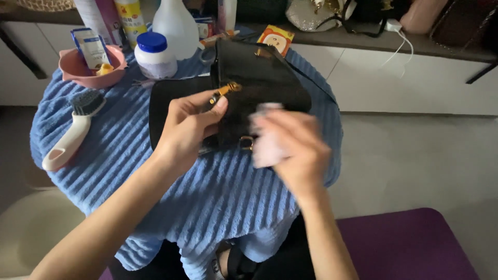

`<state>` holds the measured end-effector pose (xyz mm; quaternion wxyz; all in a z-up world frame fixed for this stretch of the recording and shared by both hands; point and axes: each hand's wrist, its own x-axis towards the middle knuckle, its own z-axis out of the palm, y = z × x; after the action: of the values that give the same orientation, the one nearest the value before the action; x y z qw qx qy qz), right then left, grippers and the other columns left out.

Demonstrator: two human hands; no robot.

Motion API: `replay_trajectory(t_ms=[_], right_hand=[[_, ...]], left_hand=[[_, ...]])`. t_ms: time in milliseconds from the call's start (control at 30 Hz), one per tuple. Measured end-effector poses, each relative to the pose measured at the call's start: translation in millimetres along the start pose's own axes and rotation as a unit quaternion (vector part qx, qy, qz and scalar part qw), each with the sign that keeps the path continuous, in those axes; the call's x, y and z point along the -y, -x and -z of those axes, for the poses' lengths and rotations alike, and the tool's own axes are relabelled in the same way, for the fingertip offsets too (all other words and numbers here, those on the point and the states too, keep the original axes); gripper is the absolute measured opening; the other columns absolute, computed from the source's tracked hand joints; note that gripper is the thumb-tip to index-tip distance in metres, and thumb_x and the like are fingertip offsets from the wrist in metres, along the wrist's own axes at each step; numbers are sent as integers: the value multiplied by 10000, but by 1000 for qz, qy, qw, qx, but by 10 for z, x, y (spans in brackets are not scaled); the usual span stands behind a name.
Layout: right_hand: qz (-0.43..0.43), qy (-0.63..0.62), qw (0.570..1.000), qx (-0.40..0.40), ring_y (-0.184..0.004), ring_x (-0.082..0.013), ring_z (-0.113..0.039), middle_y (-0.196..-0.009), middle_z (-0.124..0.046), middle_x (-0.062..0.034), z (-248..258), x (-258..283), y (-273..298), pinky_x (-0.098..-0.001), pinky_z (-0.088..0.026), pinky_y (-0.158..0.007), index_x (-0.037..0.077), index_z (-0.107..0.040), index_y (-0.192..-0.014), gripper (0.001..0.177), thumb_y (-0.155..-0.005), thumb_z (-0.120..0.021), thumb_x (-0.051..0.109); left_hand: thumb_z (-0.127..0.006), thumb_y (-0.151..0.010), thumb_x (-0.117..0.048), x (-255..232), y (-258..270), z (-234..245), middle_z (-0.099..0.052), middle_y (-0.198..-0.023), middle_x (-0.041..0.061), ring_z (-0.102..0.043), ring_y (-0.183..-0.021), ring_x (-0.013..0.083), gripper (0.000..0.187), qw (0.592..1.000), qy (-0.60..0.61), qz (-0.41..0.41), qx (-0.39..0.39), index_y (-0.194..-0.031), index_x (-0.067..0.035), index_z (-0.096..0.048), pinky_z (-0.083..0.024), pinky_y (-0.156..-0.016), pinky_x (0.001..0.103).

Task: Cleaning the exterior and interior of a black leather handbag using a cloth

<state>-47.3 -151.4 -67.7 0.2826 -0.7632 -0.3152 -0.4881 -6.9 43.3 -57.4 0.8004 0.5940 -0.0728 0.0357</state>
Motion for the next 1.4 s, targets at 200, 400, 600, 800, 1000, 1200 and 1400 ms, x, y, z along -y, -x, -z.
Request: replay_trajectory(t_ms=[200,400,600,800,1000,1200,1400], right_hand=[[-91,17,995,-47,-1004,-322,-708,-1063,-703,-103,-53,114,-42,-419,-577,-896,65,-777,-1080,291,-850,-747,-111],[-7,8,1000,10,-1020,-287,-697,-1071,-731,-77,-242,169,-332,-389,-568,-924,104,-776,-1146,350,-856,-735,-87],[-155,102,982,-13,-1130,-274,-683,-1191,-724,-116,68,179,-274,-342,-520,-993,34,-766,-1182,377,-865,-678,-148],[-55,-92,983,149,-1237,-306,-600,-1311,-666,-170,-268,411,-144,-392,-541,-1096,-27,-677,-1273,344,-935,-689,-93],[-157,44,984,-71,-1068,-260,-736,-1129,-749,-137,147,98,-16,-347,-608,-935,19,-760,-1089,343,-833,-777,-209],[-131,-8,990,53,-1191,-307,-671,-1239,-696,-152,-131,421,-69,-402,-578,-1025,36,-711,-1171,393,-811,-813,-85],[-188,-54,973,121,-1198,-239,-678,-1288,-696,-91,56,283,-56,-327,-571,-989,116,-699,-1214,496,-774,-766,-104]], left_hand=[[-696,-942,-127,9,6,-32,-675,-929,147,-694,-775,245,313,999,27,46,-1,-1219,7,-754,-635,-683,388],[-630,-966,-127,-133,182,-111,-646,-1232,237,-627,-1133,380,378,998,29,42,25,-1308,15,-708,-622,-807,497],[-580,-1024,-110,-61,151,-62,-704,-1110,-13,-663,-1129,144,300,983,87,154,45,-1274,-103,-745,-546,-943,368],[-511,-890,165,165,152,82,-733,-999,104,-647,-924,174,360,987,102,83,91,-1119,17,-746,-502,-755,273],[-545,-998,-92,-20,195,4,-710,-1256,75,-629,-1340,258,384,983,69,154,65,-1348,-93,-702,-506,-1085,479],[-595,-989,-108,49,159,47,-742,-1191,69,-679,-1070,169,295,981,119,129,87,-1233,-15,-734,-602,-853,347],[-606,-1027,-82,71,120,136,-742,-1015,63,-695,-958,164,166,983,141,94,76,-1072,-17,-752,-579,-776,313]])
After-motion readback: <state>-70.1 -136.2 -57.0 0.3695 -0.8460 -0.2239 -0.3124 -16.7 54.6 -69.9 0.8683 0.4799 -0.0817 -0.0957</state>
